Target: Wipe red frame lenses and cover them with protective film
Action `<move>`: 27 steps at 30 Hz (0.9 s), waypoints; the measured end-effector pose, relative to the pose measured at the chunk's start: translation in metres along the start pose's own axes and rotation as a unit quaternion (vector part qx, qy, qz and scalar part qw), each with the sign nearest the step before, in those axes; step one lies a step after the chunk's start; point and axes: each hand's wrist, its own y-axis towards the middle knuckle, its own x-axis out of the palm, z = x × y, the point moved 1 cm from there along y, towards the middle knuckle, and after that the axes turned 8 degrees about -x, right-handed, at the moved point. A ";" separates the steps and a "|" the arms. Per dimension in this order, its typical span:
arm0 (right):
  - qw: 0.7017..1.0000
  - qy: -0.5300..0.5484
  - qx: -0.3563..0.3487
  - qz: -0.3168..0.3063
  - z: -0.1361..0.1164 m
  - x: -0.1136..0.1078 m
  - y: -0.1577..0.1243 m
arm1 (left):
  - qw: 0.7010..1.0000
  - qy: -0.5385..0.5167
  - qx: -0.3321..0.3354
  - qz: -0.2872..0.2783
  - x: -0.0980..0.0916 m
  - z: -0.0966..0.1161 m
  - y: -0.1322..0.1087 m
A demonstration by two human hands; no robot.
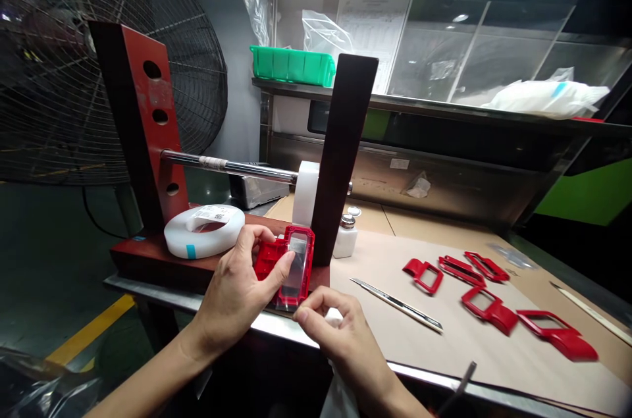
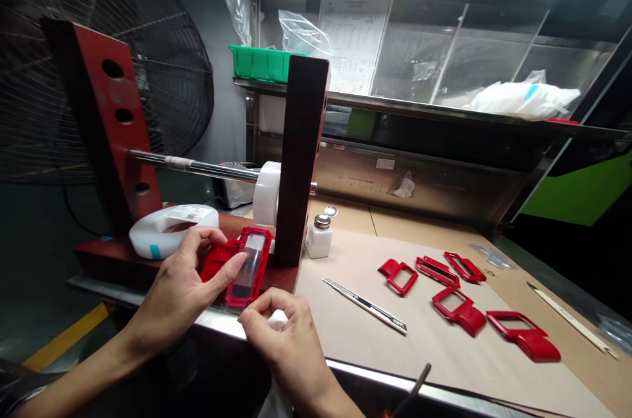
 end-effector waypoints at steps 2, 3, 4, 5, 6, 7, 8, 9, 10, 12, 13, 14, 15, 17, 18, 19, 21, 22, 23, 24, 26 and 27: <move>1.000 -0.006 0.002 -0.003 0.000 0.000 -0.001 | 1.000 -0.009 -0.003 -0.004 0.000 -0.001 0.000; 1.000 -0.009 0.003 -0.004 -0.001 0.001 -0.001 | 1.000 -0.015 -0.003 -0.006 0.000 -0.001 0.000; 1.000 -0.011 0.005 -0.004 -0.001 0.001 -0.002 | 1.000 -0.019 -0.002 -0.007 0.000 -0.001 0.000; 1.000 -0.014 0.006 -0.003 -0.002 0.002 -0.002 | 1.000 -0.023 0.001 -0.007 0.001 -0.001 0.000; 1.000 -0.016 0.007 -0.002 -0.003 0.002 -0.003 | 1.000 -0.024 0.005 -0.005 0.001 -0.001 0.000; 1.000 -0.017 0.009 -0.003 -0.004 0.002 -0.003 | 1.000 -0.024 0.008 -0.002 0.001 -0.001 0.001; 1.000 -0.019 0.010 -0.002 -0.004 0.003 -0.004 | 1.000 -0.024 0.010 0.001 0.001 -0.001 0.001; 1.000 -0.021 0.010 -0.001 -0.005 0.003 -0.004 | 1.000 -0.025 0.011 0.003 0.002 -0.001 0.001; 1.000 -0.023 0.010 -0.001 -0.006 0.003 -0.004 | 1.000 -0.027 0.010 0.003 0.002 -0.001 0.001; 1.000 -0.025 0.010 -0.001 -0.006 0.003 -0.004 | 1.000 -0.030 0.006 0.001 0.002 0.000 0.002; 1.000 -0.025 0.008 -0.001 -0.006 0.003 -0.004 | 1.000 -0.030 0.004 0.002 0.002 0.000 0.002; 1.000 -0.025 0.006 -0.002 -0.006 0.003 -0.003 | 1.000 -0.029 0.003 0.003 0.002 0.001 0.002; 1.000 -0.025 0.004 -0.003 -0.006 0.003 -0.003 | 1.000 -0.029 0.000 0.003 0.002 0.001 0.003; 0.999 -0.031 -0.005 -0.007 -0.004 0.003 -0.003 | 0.999 -0.031 -0.006 0.002 0.002 0.002 0.003; 0.999 -0.032 -0.008 -0.010 -0.003 0.003 -0.004 | 0.999 -0.034 -0.009 0.001 0.002 0.003 0.004; 0.999 -0.032 -0.010 -0.013 -0.003 0.003 -0.005 | 0.999 -0.036 -0.011 0.001 0.002 0.003 0.004; 0.999 -0.027 -0.017 -0.019 -0.002 0.002 -0.007 | 0.999 -0.037 -0.013 0.007 0.002 0.003 0.005; 0.999 -0.028 -0.027 -0.016 -0.003 0.001 -0.008 | 0.999 -0.036 -0.013 0.011 0.002 0.002 0.005; 0.999 -0.033 -0.040 -0.007 -0.005 0.000 -0.009 | 0.999 -0.033 -0.013 0.016 0.002 0.002 0.005; 0.998 -0.041 -0.054 0.005 -0.008 -0.001 -0.010 | 0.999 -0.030 -0.013 0.020 0.002 0.001 0.005; 0.995 -0.059 -0.082 0.026 -0.014 -0.002 -0.011 | 0.999 -0.023 -0.010 0.026 0.003 0.000 0.005; 0.993 -0.068 -0.093 0.026 -0.018 -0.002 -0.011 | 0.999 -0.020 -0.009 0.027 0.004 0.000 0.005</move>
